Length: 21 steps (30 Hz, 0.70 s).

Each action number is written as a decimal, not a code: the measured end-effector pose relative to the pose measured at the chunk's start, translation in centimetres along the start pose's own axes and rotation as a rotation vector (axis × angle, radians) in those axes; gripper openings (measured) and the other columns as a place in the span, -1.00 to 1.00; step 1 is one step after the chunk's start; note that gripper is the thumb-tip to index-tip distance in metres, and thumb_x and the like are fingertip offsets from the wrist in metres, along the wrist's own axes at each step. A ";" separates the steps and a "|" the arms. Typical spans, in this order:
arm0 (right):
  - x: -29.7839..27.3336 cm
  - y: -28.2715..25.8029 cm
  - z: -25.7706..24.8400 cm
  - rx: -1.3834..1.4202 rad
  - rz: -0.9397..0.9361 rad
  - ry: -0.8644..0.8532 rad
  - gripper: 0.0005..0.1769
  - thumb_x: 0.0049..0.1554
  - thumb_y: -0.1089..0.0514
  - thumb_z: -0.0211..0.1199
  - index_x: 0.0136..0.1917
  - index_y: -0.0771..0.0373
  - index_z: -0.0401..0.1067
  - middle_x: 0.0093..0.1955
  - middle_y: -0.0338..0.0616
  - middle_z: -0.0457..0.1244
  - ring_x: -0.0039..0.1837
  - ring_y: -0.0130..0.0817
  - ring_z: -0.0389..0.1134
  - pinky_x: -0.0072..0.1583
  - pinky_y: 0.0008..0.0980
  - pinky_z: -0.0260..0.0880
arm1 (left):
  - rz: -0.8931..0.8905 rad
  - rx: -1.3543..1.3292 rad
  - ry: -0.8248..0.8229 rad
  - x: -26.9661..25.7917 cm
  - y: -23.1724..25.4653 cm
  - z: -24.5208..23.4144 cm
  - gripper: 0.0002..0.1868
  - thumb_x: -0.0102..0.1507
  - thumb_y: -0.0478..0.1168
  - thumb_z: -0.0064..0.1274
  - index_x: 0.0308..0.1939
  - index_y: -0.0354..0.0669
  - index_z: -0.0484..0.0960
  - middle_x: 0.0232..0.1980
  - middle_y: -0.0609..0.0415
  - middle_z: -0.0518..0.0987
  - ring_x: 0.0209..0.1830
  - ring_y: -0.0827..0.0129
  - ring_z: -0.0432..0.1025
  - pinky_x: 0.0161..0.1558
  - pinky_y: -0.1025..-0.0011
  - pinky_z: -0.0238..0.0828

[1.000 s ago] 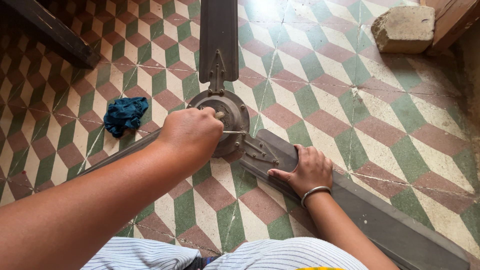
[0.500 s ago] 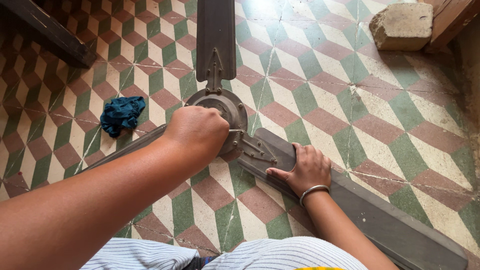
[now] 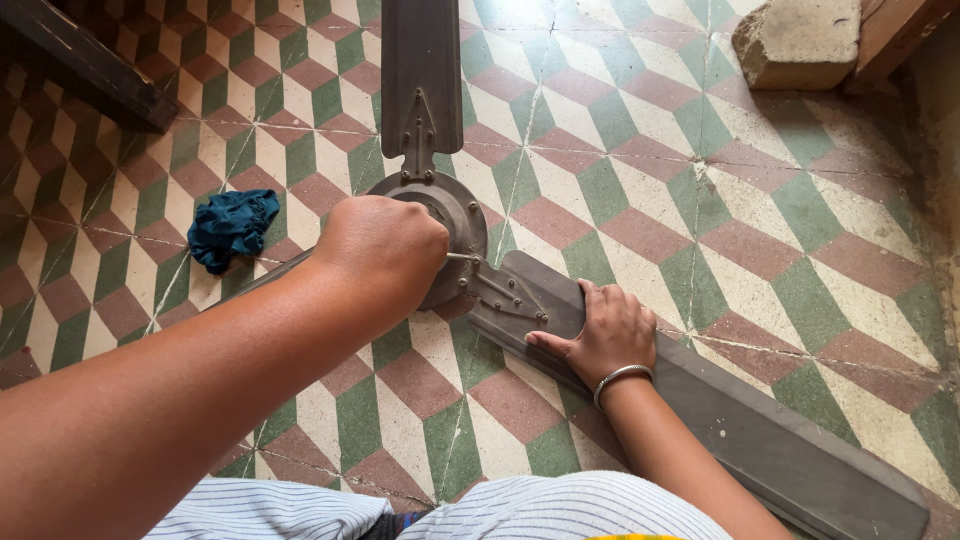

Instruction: The person uses a screwdriver to loosen and remove screws from the mounting brackets of a ceiling fan lying on the floor. They remove one fan blade from the central hub and set it aside, leaving the remaining two blades attached.

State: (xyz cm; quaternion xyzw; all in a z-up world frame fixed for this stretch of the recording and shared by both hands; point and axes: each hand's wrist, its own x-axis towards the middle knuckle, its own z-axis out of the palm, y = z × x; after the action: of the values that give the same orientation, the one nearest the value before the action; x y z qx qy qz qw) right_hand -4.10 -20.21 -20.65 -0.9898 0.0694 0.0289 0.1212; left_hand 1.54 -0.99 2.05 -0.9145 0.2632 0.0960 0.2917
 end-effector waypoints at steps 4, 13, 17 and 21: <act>-0.1 0.0 0.0 0.002 -0.015 0.062 0.33 -0.37 -0.86 0.16 0.41 0.03 0.31 0.11 -0.17 0.26 0.19 -0.26 0.29 0.22 -0.18 0.24 | 0.022 -0.034 0.025 -0.1 0.3 -0.1 -0.92 0.15 -0.27 0.19 -0.43 -0.01 0.76 -0.34 0.03 0.70 -0.30 0.23 0.65 -0.37 0.35 0.57; 0.0 0.3 0.6 0.023 -0.008 0.063 0.32 -0.37 -0.84 0.19 0.40 0.05 0.31 0.13 -0.14 0.26 0.21 -0.23 0.27 0.25 -0.14 0.21 | 0.179 0.052 -0.039 0.6 1.9 1.0 -0.89 0.15 -0.24 0.16 -0.45 -0.06 0.75 -0.37 0.01 0.69 -0.35 0.23 0.63 -0.45 0.29 0.58; 0.4 0.4 0.8 0.034 -0.007 0.064 0.33 -0.37 -0.84 0.19 0.40 0.07 0.31 0.14 -0.13 0.26 0.23 -0.21 0.27 0.28 -0.12 0.20 | 0.344 0.177 0.002 0.7 1.7 1.7 -0.93 0.09 -0.27 0.16 -0.46 -0.05 0.74 -0.38 0.04 0.68 -0.39 0.23 0.63 -0.52 0.25 0.57; 0.6 0.6 0.9 0.046 0.023 -0.030 0.36 -0.37 -0.85 0.20 0.43 0.08 0.27 0.16 -0.11 0.26 0.25 -0.20 0.26 0.31 -0.11 0.18 | 0.459 0.203 -0.010 1.3 0.5 2.2 -0.85 0.14 -0.27 0.12 -0.49 0.00 0.76 -0.38 0.05 0.70 -0.35 0.20 0.63 -0.46 0.23 0.54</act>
State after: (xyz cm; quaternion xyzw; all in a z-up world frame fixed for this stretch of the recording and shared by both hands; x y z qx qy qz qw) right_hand -3.62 -20.67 -21.70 -0.9853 0.0795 0.0436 0.1448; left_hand 2.29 -0.57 -0.41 -0.7964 0.4710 0.1373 0.3537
